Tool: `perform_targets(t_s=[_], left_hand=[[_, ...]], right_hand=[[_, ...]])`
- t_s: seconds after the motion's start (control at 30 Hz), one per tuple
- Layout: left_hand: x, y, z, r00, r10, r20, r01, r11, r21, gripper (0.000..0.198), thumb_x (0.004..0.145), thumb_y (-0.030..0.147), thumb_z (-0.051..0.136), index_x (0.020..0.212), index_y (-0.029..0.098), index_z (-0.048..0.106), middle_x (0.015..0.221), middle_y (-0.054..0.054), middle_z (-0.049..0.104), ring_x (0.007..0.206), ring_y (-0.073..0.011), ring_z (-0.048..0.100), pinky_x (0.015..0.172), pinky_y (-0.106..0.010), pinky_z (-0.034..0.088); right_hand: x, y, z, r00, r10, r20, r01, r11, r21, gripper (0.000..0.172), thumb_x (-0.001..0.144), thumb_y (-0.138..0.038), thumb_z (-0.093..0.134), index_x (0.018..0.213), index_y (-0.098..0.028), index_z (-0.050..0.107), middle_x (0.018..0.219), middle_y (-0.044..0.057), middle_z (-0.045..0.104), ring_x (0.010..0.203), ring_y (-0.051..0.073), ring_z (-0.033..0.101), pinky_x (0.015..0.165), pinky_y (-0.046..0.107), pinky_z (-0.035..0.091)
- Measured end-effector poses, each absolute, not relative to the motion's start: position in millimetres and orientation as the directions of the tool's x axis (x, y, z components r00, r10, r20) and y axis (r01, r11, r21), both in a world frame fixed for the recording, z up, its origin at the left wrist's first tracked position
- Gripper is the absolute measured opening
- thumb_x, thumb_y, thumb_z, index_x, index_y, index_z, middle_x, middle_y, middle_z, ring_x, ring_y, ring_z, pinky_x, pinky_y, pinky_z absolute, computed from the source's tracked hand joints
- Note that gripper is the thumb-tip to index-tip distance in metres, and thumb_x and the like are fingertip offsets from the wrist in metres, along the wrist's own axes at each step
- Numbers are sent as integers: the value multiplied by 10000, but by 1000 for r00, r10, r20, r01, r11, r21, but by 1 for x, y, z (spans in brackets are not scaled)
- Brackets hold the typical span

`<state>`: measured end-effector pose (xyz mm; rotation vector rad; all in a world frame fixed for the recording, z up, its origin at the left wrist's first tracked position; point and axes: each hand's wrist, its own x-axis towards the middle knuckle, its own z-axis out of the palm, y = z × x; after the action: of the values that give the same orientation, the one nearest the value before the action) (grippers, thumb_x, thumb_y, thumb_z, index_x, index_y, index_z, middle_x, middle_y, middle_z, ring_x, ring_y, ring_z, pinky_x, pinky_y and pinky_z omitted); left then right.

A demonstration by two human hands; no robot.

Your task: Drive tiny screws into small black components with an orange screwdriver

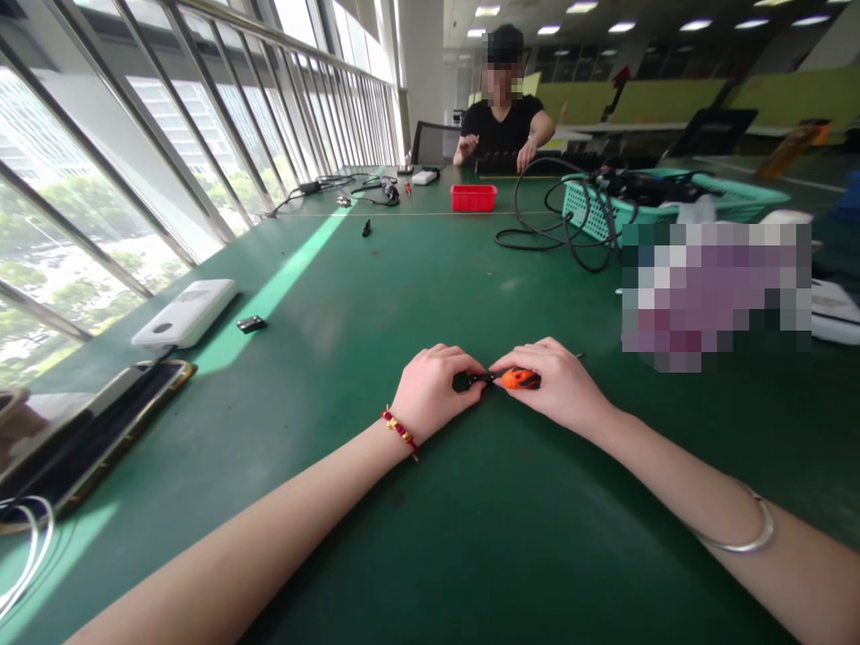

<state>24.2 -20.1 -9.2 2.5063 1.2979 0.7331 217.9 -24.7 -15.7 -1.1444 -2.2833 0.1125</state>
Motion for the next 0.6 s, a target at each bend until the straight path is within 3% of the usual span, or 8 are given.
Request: perform_targets(t_s=[0.27, 0.43, 0.6], left_hand=[[25, -20, -9, 484, 814, 321, 683, -581, 443, 129, 721, 224, 590, 810, 231, 683, 858, -1, 686, 814, -174, 585, 769, -296, 477], [24, -20, -9, 479, 816, 324, 673, -578, 462, 133, 725, 227, 588, 818, 232, 683, 850, 0, 684, 807, -172, 581, 763, -296, 478], [24, -19, -9, 482, 818, 313, 656, -574, 491, 136, 735, 218, 582, 825, 230, 683, 839, 2, 680, 803, -166, 587, 754, -289, 474]], right_hand=[[217, -26, -16, -471, 753, 460, 681, 641, -353, 81, 740, -159, 590, 769, -210, 647, 798, 2, 698, 703, 153, 604, 705, 308, 392], [216, -26, -16, -470, 736, 488, 690, 650, -317, 93, 769, -219, 583, 826, -206, 654, 819, 14, 705, 708, 158, 609, 711, 321, 406], [214, -25, -16, -451, 766, 459, 702, 622, -348, 86, 744, -161, 600, 787, -212, 654, 797, -6, 702, 706, 159, 604, 711, 320, 401]])
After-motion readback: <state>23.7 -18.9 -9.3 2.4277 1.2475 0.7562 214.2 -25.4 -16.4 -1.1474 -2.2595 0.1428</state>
